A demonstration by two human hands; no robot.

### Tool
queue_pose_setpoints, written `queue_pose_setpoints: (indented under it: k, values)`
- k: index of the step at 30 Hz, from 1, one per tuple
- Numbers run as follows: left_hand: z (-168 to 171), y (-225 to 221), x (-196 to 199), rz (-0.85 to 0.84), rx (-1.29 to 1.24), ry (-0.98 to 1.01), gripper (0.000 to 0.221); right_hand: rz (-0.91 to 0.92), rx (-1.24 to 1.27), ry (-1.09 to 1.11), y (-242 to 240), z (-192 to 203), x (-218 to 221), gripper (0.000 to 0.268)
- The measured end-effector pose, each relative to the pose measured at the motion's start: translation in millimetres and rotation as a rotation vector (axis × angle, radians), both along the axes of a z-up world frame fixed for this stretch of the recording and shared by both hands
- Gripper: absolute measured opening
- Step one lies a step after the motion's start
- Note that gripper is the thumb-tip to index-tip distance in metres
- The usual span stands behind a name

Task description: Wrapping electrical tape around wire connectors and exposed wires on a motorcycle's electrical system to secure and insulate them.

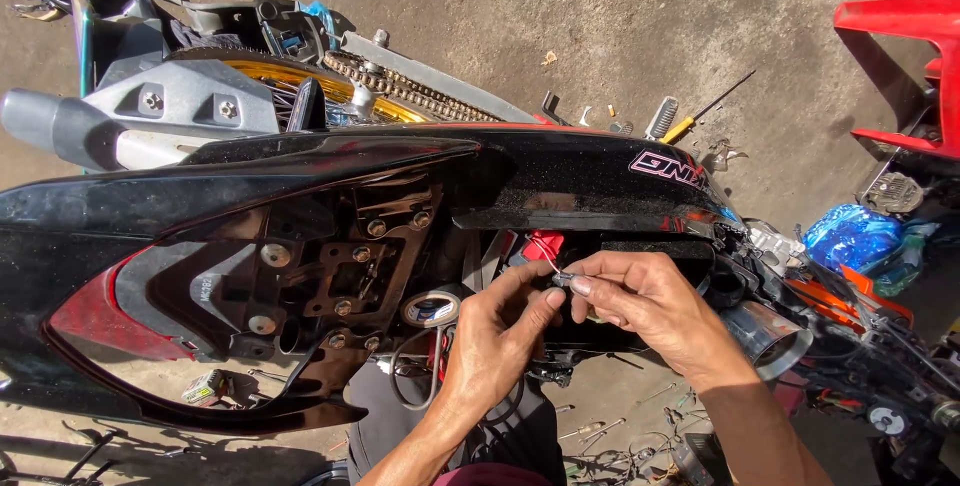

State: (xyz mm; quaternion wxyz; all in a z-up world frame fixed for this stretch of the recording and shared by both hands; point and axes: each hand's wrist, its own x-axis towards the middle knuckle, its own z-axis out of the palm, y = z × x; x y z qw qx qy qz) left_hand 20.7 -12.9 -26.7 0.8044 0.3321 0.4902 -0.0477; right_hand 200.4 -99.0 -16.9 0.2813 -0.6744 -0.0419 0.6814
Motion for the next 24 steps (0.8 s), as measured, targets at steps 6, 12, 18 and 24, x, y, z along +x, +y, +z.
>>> queue_pose_setpoints:
  k: [6, 12, 18, 24]
  values:
    - [-15.5, -4.9, -0.6, 0.03, 0.103, -0.045, 0.015, 0.019, 0.006, 0.004, 1.8, -0.6, -0.7, 0.026]
    - [-12.7, 6.3, -1.9, -0.107, 0.091, -0.007, 0.023, 0.272, -0.008, -0.254, 5.6, 8.4, -2.3, 0.019]
    - [5.9, 20.4, 5.7, 0.043, -0.168, 0.046, 0.021, 0.255, 0.0, -0.285, 0.8, 4.9, 0.8, 0.02]
    - [3.5, 4.9, -4.2, 0.047, -0.332, 0.075, 0.021, 0.235, 0.005, -0.298, -4.0, 3.9, 2.3, 0.023]
